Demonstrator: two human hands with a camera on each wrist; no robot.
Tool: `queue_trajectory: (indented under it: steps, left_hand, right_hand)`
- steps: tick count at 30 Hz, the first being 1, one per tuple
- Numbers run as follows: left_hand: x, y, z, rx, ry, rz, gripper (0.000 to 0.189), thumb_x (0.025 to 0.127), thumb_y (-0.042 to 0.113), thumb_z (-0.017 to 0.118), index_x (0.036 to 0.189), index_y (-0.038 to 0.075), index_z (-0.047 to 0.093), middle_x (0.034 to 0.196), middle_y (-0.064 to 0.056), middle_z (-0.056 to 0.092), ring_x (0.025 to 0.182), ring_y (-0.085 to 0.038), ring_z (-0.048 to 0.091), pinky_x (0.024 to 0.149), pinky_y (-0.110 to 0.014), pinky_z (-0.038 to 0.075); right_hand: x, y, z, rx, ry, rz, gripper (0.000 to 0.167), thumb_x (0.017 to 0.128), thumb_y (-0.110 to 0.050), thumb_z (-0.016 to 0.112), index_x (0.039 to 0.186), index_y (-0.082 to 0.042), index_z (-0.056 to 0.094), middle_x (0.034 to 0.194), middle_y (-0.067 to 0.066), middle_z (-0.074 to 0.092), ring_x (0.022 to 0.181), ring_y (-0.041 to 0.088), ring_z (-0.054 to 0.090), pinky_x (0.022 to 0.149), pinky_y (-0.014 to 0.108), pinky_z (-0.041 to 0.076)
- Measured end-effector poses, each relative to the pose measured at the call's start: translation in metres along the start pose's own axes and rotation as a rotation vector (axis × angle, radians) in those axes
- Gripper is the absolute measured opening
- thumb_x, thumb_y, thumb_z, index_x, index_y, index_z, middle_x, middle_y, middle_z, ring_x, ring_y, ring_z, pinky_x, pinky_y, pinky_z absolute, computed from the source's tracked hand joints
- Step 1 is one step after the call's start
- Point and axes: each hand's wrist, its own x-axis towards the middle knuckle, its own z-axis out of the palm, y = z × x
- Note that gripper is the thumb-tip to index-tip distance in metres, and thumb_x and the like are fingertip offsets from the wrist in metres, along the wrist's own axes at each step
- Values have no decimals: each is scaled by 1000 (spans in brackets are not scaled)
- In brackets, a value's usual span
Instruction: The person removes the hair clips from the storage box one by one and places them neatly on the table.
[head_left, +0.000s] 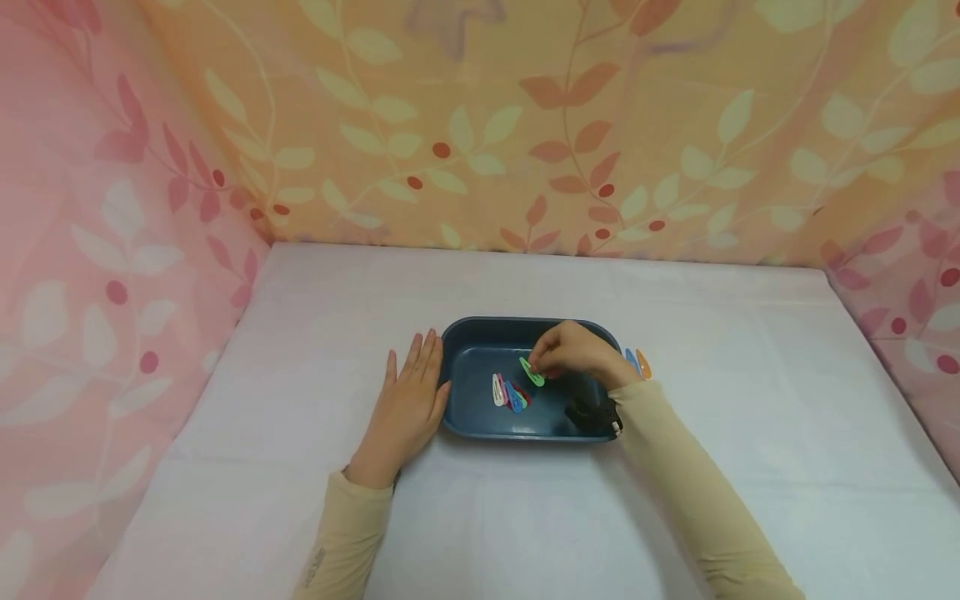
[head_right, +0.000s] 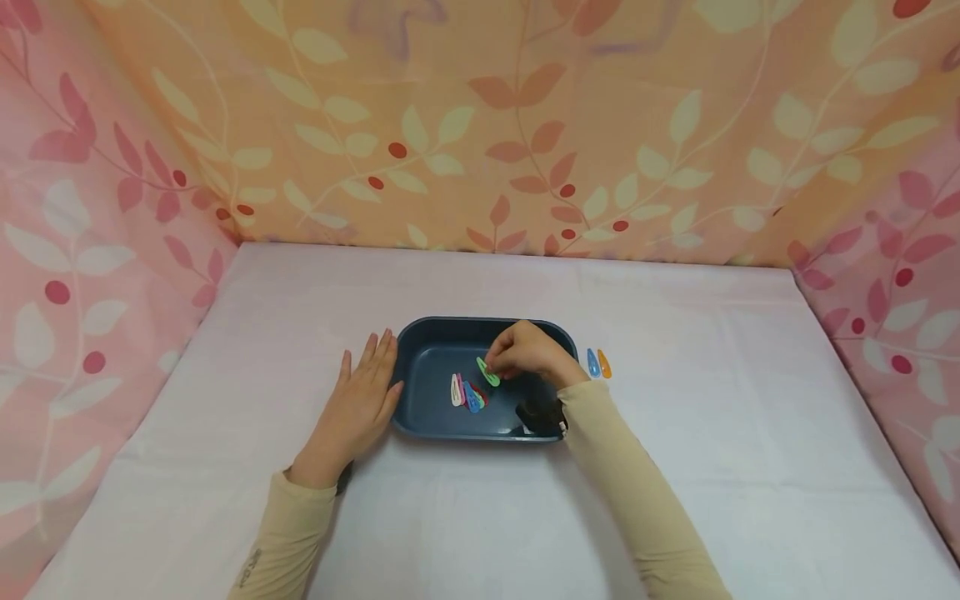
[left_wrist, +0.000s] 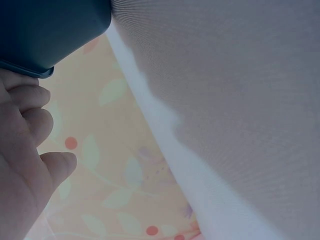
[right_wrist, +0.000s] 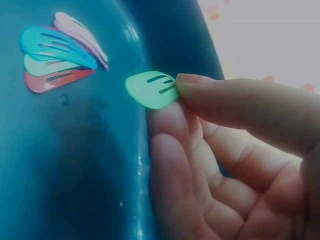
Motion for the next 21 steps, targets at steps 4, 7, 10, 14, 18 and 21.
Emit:
queue_trajectory:
  steps: [4,7,10,14,18,21]
  left_hand:
    - [0,0,0,-1,-3,1,62,97,24,49,147,-4,25,154,-14,19,143,-28,12,110,-57,9]
    - [0,0,0,2,-9,-1,62,97,24,49,147,-4,24,154,-14,18,143,-28,11,111,-56,8]
    - [1,0,-1,3,-20,-5,61,97,24,48,147,-4,24,155,-14,17,143,-28,11,111,-55,7]
    - [1,0,-1,7,-21,-3,61,98,24,46,147,-3,23,155,-13,17,143,-27,11,111,-55,7]
    - [0,0,-2,8,-12,4,61,98,24,48,147,-4,25,154,-14,18,143,-28,12,111,-56,8]
    - [0,0,-1,8,-10,5,61,98,25,48,146,-4,25,154,-14,18,143,-29,13,110,-56,9]
  right_hand:
    - [-4,-1,-3,18,11,-13,13,82,-3,67,86,8,70,76,7,67,63,16,60,64,31,54]
    - [-7,-2,-6,33,24,-24,14,82,-4,67,87,9,69,76,8,67,64,16,61,65,31,55]
    - [-10,-4,-8,50,36,-28,16,82,-3,68,89,11,69,76,9,68,64,16,61,65,31,55]
    - [-14,-6,-10,57,52,-39,16,82,-3,68,89,11,69,76,9,68,64,16,61,65,32,55]
    - [-19,-7,-13,67,70,-51,16,83,-4,67,90,11,69,76,9,68,65,17,62,69,40,55]
    - [-23,-7,-17,88,84,-60,17,83,-4,67,90,11,69,75,8,68,66,20,64,72,45,55]
